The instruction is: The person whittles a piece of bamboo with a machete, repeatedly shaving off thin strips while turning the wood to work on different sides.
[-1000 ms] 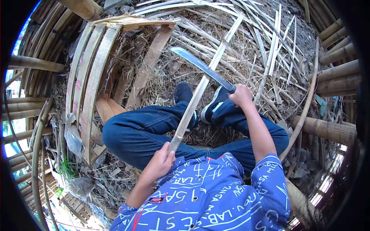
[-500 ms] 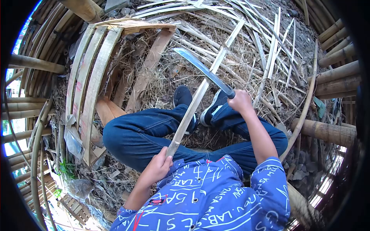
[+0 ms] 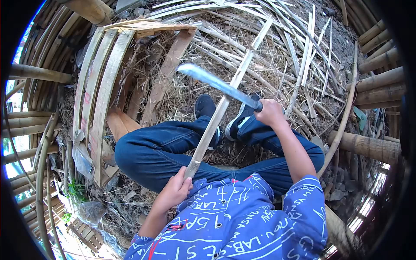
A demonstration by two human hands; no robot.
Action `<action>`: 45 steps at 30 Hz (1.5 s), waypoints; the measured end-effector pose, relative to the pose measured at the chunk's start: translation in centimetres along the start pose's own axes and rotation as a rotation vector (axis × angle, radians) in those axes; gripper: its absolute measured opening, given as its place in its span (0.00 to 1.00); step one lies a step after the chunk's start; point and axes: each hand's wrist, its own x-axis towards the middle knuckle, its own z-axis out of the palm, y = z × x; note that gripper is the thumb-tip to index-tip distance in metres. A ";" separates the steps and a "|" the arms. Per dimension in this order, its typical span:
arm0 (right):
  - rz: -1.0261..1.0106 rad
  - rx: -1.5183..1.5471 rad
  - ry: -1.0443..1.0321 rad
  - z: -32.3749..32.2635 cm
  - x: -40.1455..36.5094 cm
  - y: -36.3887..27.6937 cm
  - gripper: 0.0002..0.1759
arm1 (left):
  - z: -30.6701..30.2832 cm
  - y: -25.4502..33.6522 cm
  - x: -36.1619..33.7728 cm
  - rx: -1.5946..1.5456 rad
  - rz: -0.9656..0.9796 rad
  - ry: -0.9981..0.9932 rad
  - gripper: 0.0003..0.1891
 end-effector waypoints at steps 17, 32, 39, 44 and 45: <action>0.065 -0.026 -0.037 -0.7 1.2 1.0 0.15 | -0.8 0.3 -1.8 -0.007 -0.095 -0.005 0.11; 0.219 -0.064 -0.007 -0.6 3.3 3.3 0.18 | -1.2 -0.8 -3.0 0.090 -0.021 0.035 0.08; 0.082 -0.017 -0.036 -0.1 0.6 1.4 0.16 | -1.5 -0.5 -3.3 0.141 -0.005 0.034 0.09; 0.344 0.064 0.020 1.3 3.7 6.0 0.17 | -1.7 -1.9 -3.9 0.124 -0.053 -0.044 0.08; 0.345 0.033 0.038 1.1 3.9 5.6 0.17 | -1.9 -1.6 -4.1 0.127 -0.049 -0.032 0.08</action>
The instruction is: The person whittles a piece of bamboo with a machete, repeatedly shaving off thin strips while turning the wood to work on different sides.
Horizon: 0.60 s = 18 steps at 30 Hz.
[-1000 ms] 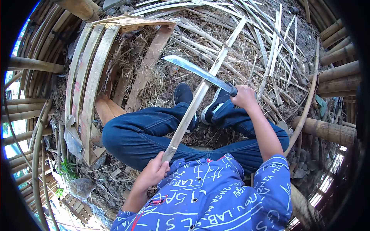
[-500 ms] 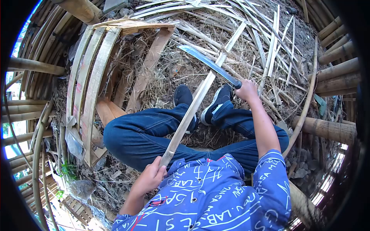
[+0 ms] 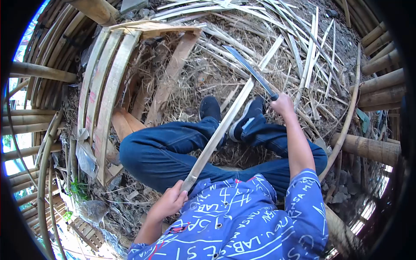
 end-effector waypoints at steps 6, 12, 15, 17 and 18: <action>-0.144 0.143 -0.053 -1.6 -4.2 -2.8 0.15 | -0.6 0.7 0.8 0.047 0.035 0.073 0.09; -0.241 0.114 -0.236 0.4 -8.5 -5.3 0.14 | 0.2 1.5 0.6 0.170 0.007 0.131 0.10; -0.216 0.134 -0.220 1.0 -8.7 -5.5 0.14 | 0.6 1.3 0.5 0.232 0.032 0.156 0.10; -0.134 0.124 -0.199 1.7 -7.7 -4.9 0.14 | 0.8 1.1 0.5 0.256 0.033 0.158 0.10; -0.144 0.121 -0.127 1.6 -6.1 -4.1 0.15 | 0.8 1.0 0.5 0.250 0.038 0.163 0.10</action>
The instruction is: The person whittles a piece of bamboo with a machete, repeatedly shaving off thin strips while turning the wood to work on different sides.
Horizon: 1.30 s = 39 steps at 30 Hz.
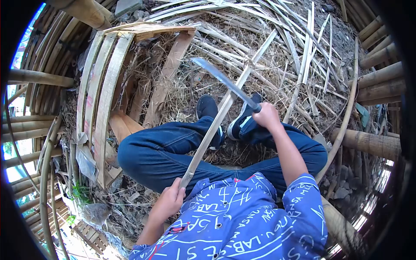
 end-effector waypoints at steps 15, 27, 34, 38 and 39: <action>0.065 -0.112 0.019 -1.2 2.8 1.5 0.17 | -0.3 -0.2 0.5 -0.088 0.006 -0.042 0.09; 0.032 -0.171 0.033 -2.0 2.6 1.6 0.17 | -0.3 -0.5 0.3 -0.055 0.009 -0.045 0.11; 0.117 -0.186 0.177 -1.9 5.1 2.9 0.17 | -0.2 -0.9 0.5 -0.098 0.036 -0.040 0.11; -0.008 -0.211 0.046 -3.1 2.9 1.8 0.19 | -0.5 -1.0 0.5 -0.082 0.007 -0.063 0.11; -0.008 -0.240 0.033 -2.9 3.0 2.1 0.18 | -0.5 -1.0 0.4 -0.088 0.005 -0.062 0.10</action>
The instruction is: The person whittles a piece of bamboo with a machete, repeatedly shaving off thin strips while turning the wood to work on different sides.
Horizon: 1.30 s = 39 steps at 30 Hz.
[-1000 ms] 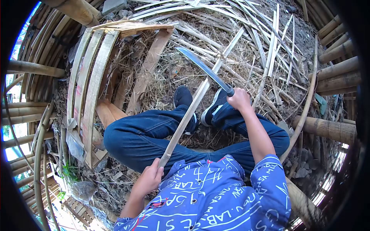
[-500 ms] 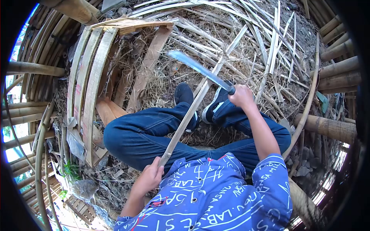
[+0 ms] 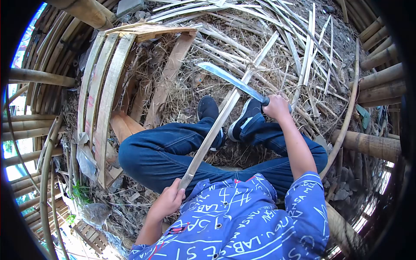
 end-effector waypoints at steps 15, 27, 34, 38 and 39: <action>0.279 0.078 0.023 -0.1 3.3 2.1 0.20 | 0.1 0.2 0.2 -0.039 -0.021 -0.031 0.09; 0.304 0.124 0.017 0.9 3.9 1.0 0.20 | 0.1 0.0 0.3 -0.044 -0.020 -0.006 0.09; 0.171 0.124 0.100 0.5 1.6 2.2 0.21 | -0.6 -1.4 0.4 -0.133 -0.040 -0.098 0.11; 0.223 -0.003 0.214 1.0 1.0 2.1 0.19 | -0.6 -0.6 0.3 -0.347 -0.154 -0.170 0.09; 0.223 -0.001 0.212 1.1 0.8 2.1 0.19 | -0.5 -0.8 0.3 -0.417 -0.154 -0.185 0.09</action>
